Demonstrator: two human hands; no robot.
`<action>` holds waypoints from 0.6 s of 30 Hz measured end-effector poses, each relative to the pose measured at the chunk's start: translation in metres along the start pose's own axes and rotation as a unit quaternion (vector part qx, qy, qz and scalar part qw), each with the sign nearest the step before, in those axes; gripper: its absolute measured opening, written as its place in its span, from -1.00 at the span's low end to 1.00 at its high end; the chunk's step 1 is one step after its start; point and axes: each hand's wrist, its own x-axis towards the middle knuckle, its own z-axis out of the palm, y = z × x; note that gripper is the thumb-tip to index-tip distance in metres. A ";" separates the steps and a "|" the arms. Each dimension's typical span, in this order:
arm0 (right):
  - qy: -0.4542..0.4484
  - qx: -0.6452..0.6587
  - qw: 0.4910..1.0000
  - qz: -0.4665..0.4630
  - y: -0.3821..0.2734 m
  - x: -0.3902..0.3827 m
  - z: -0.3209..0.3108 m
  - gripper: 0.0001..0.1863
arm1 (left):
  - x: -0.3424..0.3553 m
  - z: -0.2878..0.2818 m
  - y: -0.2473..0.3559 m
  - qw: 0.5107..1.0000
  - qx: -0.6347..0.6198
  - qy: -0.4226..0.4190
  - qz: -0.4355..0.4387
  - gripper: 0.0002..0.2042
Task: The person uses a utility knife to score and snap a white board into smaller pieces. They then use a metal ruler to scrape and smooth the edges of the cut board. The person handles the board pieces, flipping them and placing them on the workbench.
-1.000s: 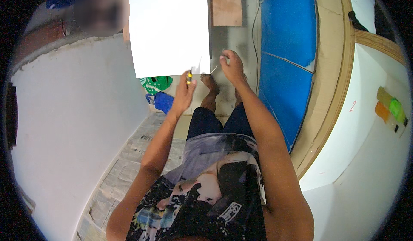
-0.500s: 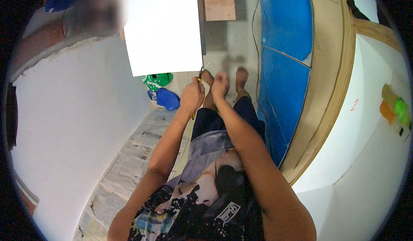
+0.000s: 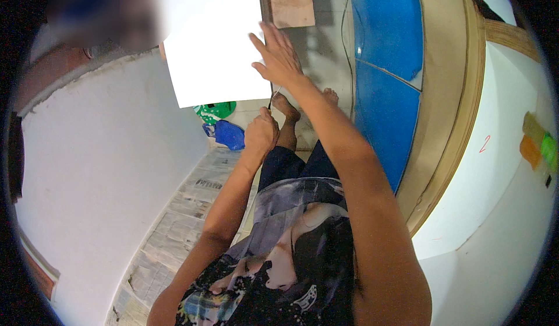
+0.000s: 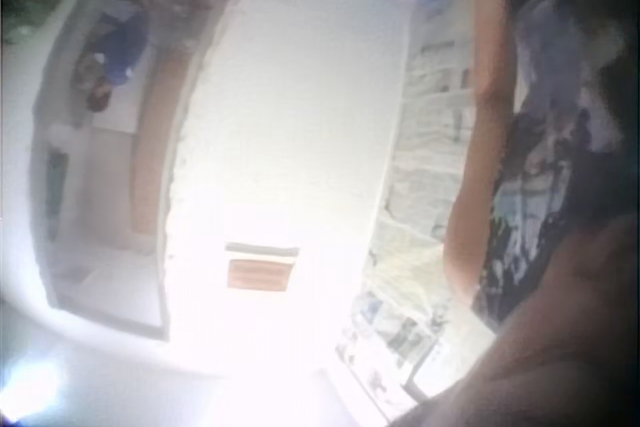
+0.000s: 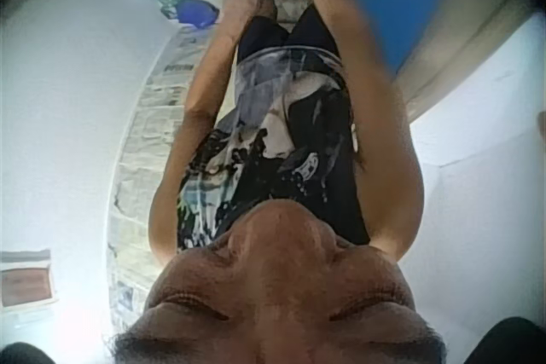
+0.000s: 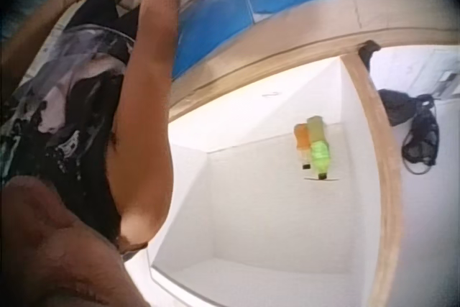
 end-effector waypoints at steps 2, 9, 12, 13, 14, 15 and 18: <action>-0.133 -0.102 0.986 -0.026 0.001 0.042 0.005 -0.11 | 0.004 0.006 -0.003 1.000 0.000 -0.015 -0.019 -0.74; -0.274 -0.289 0.916 -0.050 -0.012 0.066 0.011 0.15 | 0.007 0.010 -0.001 0.998 -0.013 -0.039 -0.055 -0.75; -0.285 -0.286 0.914 -0.051 -0.012 0.067 0.010 0.15 | 0.010 0.008 0.000 0.997 -0.020 -0.049 -0.064 -0.77; -0.287 -0.283 0.914 -0.051 -0.012 0.067 0.009 0.14 | 0.011 0.010 0.000 0.996 -0.027 -0.052 -0.066 -0.78; -0.289 -0.281 0.914 -0.051 -0.012 0.068 0.008 0.14 | 0.012 0.011 -0.001 0.996 -0.034 -0.054 -0.068 -0.78; -0.291 -0.278 0.914 -0.050 -0.013 0.068 0.007 0.14 | 0.012 0.011 -0.001 0.996 -0.026 -0.054 -0.067 -0.78; -0.290 -0.283 0.913 -0.051 -0.015 0.069 0.005 0.14 | 0.012 0.011 0.001 0.996 -0.010 -0.052 -0.068 -0.78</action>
